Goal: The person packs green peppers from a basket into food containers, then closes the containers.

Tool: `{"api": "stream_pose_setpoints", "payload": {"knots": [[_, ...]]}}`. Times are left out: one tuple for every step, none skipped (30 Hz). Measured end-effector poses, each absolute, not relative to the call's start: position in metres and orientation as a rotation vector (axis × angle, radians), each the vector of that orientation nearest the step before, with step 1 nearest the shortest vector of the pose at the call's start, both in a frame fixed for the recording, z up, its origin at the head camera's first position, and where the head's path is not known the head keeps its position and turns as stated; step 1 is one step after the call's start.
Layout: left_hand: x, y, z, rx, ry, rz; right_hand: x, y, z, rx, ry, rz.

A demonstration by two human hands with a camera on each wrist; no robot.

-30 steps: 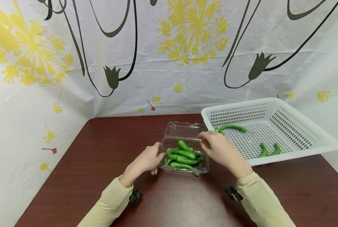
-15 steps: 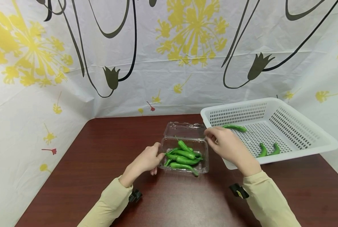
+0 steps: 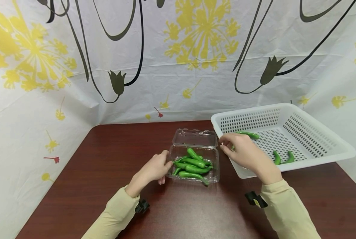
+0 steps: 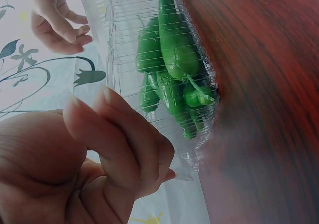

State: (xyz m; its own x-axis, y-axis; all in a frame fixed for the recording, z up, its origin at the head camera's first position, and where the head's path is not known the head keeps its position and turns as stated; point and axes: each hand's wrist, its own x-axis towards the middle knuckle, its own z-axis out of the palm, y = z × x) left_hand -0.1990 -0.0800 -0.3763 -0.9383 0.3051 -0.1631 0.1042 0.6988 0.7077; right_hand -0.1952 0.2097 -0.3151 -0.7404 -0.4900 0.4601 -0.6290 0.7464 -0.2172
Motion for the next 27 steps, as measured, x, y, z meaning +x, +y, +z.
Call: {"api": "stream_pose_setpoints", "payload": {"knots": [[-0.199,-0.08,-0.376,0.323,2.64,1.071,-0.195,0.21,-0.315,0.856,-2.572,0.506],[-0.199,-0.08,-0.376,0.321,2.639,1.067,-0.195,0.211,-0.315,0.853,-2.571,0.498],[-0.199,-0.08,-0.377,0.32,2.641,1.06,-0.195,0.211,-0.315,0.853,-2.57,0.491],[-0.2,-0.08,-0.377,0.319,2.642,1.054,-0.195,0.211,-0.315,0.852,-2.571,0.49],[-0.2,-0.08,-0.377,0.318,2.644,1.05,-0.195,0.212,-0.315,0.853,-2.57,0.488],[-0.2,-0.08,-0.377,0.317,2.645,1.047,-0.195,0.211,-0.315,0.857,-2.568,0.492],[-0.2,-0.08,-0.377,0.317,2.645,1.045,-0.195,0.211,-0.315,0.861,-2.565,0.493],[-0.2,-0.079,-0.377,0.316,2.645,1.045,-0.196,0.211,-0.316,0.867,-2.56,0.494],[-0.2,-0.079,-0.377,0.315,2.646,1.043,-0.196,0.211,-0.316,0.872,-2.554,0.494],[-0.2,-0.079,-0.377,0.314,2.645,1.043,-0.196,0.211,-0.317,0.876,-2.548,0.491],[-0.2,-0.079,-0.377,0.314,2.645,1.044,-0.197,0.211,-0.317,0.882,-2.539,0.486],[-0.2,-0.079,-0.378,0.313,2.645,1.045,-0.197,0.211,-0.318,0.885,-2.533,0.48],[-0.2,-0.08,-0.378,0.313,2.643,1.049,-0.197,0.211,-0.318,0.886,-2.527,0.472],[-0.2,-0.08,-0.378,0.314,2.642,1.052,-0.197,0.21,-0.319,0.887,-2.521,0.471],[-0.2,-0.08,-0.378,0.314,2.642,1.054,-0.197,0.21,-0.319,0.887,-2.516,0.475],[-0.2,-0.08,-0.378,0.315,2.641,1.057,-0.197,0.209,-0.319,0.884,-2.512,0.476],[-0.2,-0.08,-0.378,0.314,2.64,1.058,-0.197,0.208,-0.32,0.883,-2.507,0.481],[-0.2,-0.08,-0.378,0.314,2.639,1.06,-0.197,0.207,-0.32,0.882,-2.503,0.488],[-0.2,-0.08,-0.378,0.314,2.636,1.062,-0.198,0.206,-0.321,0.882,-2.497,0.497],[-0.2,-0.08,-0.378,0.313,2.637,1.057,-0.198,0.206,-0.322,0.883,-2.49,0.503],[-0.2,-0.08,-0.378,0.313,2.636,1.055,-0.199,0.205,-0.323,0.883,-2.483,0.506],[-0.2,-0.08,-0.378,0.314,2.637,1.055,-0.199,0.204,-0.324,0.882,-2.476,0.502],[-0.2,-0.08,-0.378,0.314,2.637,1.056,-0.2,0.203,-0.325,0.885,-2.467,0.502],[-0.199,-0.08,-0.378,0.316,2.638,1.057,-0.201,0.203,-0.325,0.886,-2.459,0.498],[-0.199,-0.08,-0.378,0.317,2.638,1.061,-0.201,0.202,-0.326,0.884,-2.454,0.493],[-0.199,-0.079,-0.378,0.319,2.64,1.063,-0.201,0.202,-0.326,0.881,-2.449,0.488],[-0.199,-0.079,-0.378,0.321,2.64,1.068,-0.201,0.202,-0.326,0.878,-2.449,0.491]]}}
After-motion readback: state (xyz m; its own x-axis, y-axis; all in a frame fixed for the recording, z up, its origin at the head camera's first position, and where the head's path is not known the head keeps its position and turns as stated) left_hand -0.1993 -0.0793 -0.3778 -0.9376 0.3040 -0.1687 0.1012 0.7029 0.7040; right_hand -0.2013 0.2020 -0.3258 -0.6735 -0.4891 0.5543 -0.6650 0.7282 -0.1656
